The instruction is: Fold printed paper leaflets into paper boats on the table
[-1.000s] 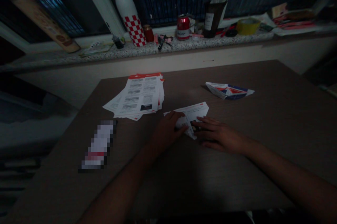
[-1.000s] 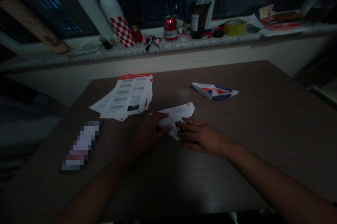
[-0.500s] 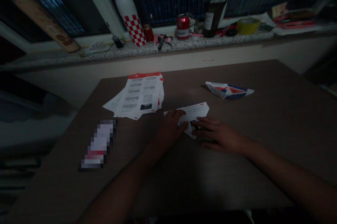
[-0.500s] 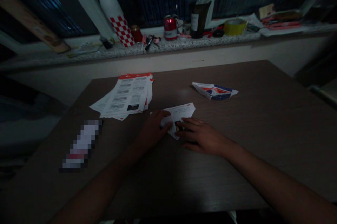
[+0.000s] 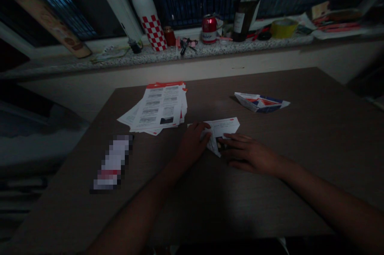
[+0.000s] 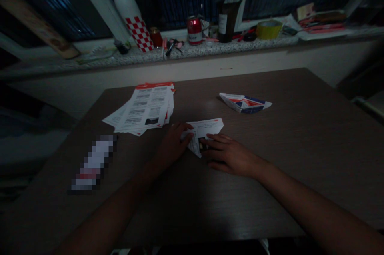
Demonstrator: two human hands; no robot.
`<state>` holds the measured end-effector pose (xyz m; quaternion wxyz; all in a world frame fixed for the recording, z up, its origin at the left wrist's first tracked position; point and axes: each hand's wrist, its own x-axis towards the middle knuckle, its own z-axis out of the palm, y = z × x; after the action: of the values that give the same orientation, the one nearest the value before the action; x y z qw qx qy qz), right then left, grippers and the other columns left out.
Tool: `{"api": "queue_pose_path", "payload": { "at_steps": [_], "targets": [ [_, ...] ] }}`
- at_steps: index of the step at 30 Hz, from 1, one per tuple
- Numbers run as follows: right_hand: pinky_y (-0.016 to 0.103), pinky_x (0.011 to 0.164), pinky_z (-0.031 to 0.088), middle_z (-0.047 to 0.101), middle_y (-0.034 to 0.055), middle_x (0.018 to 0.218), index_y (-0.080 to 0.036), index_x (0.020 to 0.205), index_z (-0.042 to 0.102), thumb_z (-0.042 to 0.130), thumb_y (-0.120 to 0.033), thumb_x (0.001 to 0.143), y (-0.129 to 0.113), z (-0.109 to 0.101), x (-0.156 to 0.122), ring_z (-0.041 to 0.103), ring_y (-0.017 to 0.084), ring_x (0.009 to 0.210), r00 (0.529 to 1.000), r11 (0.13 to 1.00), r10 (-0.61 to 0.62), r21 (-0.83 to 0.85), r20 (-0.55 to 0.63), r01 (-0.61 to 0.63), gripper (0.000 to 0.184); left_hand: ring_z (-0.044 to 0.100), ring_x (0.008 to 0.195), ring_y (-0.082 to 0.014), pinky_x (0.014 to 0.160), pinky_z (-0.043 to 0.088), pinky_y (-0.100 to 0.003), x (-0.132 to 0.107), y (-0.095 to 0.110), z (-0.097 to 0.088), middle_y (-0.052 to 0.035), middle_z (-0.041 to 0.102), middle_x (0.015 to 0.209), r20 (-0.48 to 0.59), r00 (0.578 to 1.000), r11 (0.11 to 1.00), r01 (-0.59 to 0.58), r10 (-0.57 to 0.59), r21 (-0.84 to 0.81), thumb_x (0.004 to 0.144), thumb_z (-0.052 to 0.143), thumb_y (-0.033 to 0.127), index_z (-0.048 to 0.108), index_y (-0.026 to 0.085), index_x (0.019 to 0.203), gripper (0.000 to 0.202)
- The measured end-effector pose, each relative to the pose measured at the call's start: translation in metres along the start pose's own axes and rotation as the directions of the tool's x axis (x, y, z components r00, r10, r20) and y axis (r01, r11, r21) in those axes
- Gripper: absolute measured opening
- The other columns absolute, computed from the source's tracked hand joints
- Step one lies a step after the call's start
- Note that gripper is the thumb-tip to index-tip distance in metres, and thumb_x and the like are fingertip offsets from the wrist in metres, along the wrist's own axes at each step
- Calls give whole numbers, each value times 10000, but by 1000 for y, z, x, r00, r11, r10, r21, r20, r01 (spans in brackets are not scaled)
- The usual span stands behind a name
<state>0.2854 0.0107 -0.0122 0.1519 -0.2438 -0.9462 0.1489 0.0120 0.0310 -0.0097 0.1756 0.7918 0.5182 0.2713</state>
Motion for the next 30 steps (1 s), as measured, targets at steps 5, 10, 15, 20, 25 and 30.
{"api": "queue_pose_path", "payload": {
  "at_steps": [5,10,15,20,25,30],
  "targets": [
    [584,1253,382,527,69,1637,-295,1430,666,648,-391,1039,1,0,-1,358,339,1586,1000,1000,-12,-7,23,13,403,628,1156,-272,1029,507,-447,2,-2,3,-70,648,1218,27,999,998,-24,23,52,1037,580,237,620,230,1223,191],
    [613,1247,374,509,90,1648,-297,1474,638,654,-393,1036,1,3,-2,356,362,1583,1000,1000,-13,-26,23,13,448,635,1136,-275,1010,520,-442,4,-2,5,-74,646,1216,61,998,994,-36,29,104,1032,589,232,615,220,1239,209],
    [622,1234,388,476,85,1671,-354,1560,551,671,-373,1029,1,6,-4,347,370,1587,1000,999,-1,-36,4,2,544,638,1110,-278,995,523,-455,8,-1,5,-79,628,1214,57,998,990,-26,18,139,1008,633,239,623,218,1228,222],
    [624,1229,391,446,94,1690,-363,1558,554,659,-372,1037,0,8,-5,350,376,1584,1000,998,15,-57,10,-15,532,631,1119,-285,1014,511,-472,13,2,7,-82,624,1200,53,998,985,-28,20,168,987,664,246,634,222,1231,248],
    [643,1223,388,441,113,1691,-330,1523,604,648,-376,1041,-1,6,-4,351,400,1579,999,998,20,-55,30,-18,487,618,1134,-289,1005,517,-465,12,5,5,-83,641,1209,37,998,967,-52,44,249,1005,664,276,663,231,1204,203],
    [634,1231,381,428,101,1701,-327,1510,615,644,-378,1043,-2,6,-4,354,387,1580,1000,999,15,-41,17,-14,471,617,1247,-311,1077,489,-508,-2,8,-15,-99,701,1288,161,940,897,-337,302,285,1065,595,303,718,231,1184,186]
  ]
}}
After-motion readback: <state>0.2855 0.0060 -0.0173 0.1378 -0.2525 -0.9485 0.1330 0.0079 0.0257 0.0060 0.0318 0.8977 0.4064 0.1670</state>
